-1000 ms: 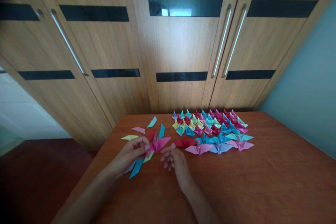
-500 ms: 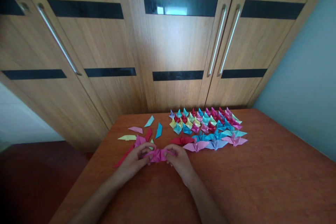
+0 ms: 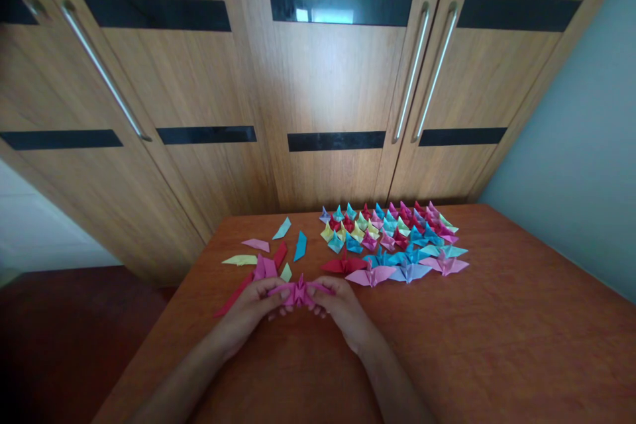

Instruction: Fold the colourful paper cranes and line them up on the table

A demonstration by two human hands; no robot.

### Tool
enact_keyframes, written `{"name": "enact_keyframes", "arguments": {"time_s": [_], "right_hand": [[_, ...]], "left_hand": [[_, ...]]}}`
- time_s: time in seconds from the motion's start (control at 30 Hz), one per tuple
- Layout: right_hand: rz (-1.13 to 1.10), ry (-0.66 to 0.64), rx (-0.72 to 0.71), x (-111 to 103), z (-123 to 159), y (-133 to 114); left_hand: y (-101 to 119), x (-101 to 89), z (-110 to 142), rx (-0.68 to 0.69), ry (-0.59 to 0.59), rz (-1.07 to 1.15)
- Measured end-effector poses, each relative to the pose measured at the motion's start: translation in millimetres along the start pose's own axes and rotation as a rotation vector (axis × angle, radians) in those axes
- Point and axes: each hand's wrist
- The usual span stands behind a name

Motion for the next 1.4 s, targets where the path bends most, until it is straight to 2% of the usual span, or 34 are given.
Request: {"name": "enact_keyframes", "arguments": {"time_s": [0.23,0.3,0.5,0.63,0.77,0.9,0.97,1.1,1.17,1.27,1.4], "right_hand": [[-0.364,-0.081,0.120,-2.2,4.2,1.2],[-0.419,-0.088,0.128,-4.1,3.6,3.6],[-0.505,-0.130,0.074,-8.8,1.7,4.6],[-0.543,-0.108,0.075,-9.5,1.5,2.7],[-0.560,-0.065,0.070,-10.5,0.2,3.4],[-0.455,0.005,0.030,-10.0,-0.7,3.2],[-0.368,0.011,0.010,-8.8,-0.6,2.0],[-0.274,0.011,-0.003,-6.1,-0.3,0.3],[-0.226,0.028,-0.024,-5.4,-0.7,0.7],[-0.158,0.053,-0.050,-5.4,-2.4,2.1],[-0.119,0.072,-0.068,-6.3,-5.0,5.1]], "left_hand": [[-4.7,1.4,6.0,-0.146,-0.063,0.463],[-6.3,1.9,5.6,-0.162,-0.067,0.520],[-4.6,-2.8,3.3,-0.186,0.021,0.632],[-2.9,-8.1,3.1,-0.170,-0.001,0.627],[-3.1,-9.5,1.5,-0.124,0.006,0.569],[-3.7,-9.2,-5.2,-0.061,0.106,0.349],[-3.6,-11.4,-9.8,0.020,0.194,0.204],[-1.1,-20.1,-12.8,0.297,0.483,-0.165],[1.7,-21.9,-8.9,0.406,0.552,-0.315],[6.2,-16.2,-0.3,0.456,0.491,-0.364],[7.8,-1.3,5.3,0.389,0.356,-0.225]]}}
Point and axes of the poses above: each hand's wrist, its own z-axis away from the middle knuckle, its own x-axis out of the palm, y = z × x, and after that the axes turned 12 degrees about y, right-handed
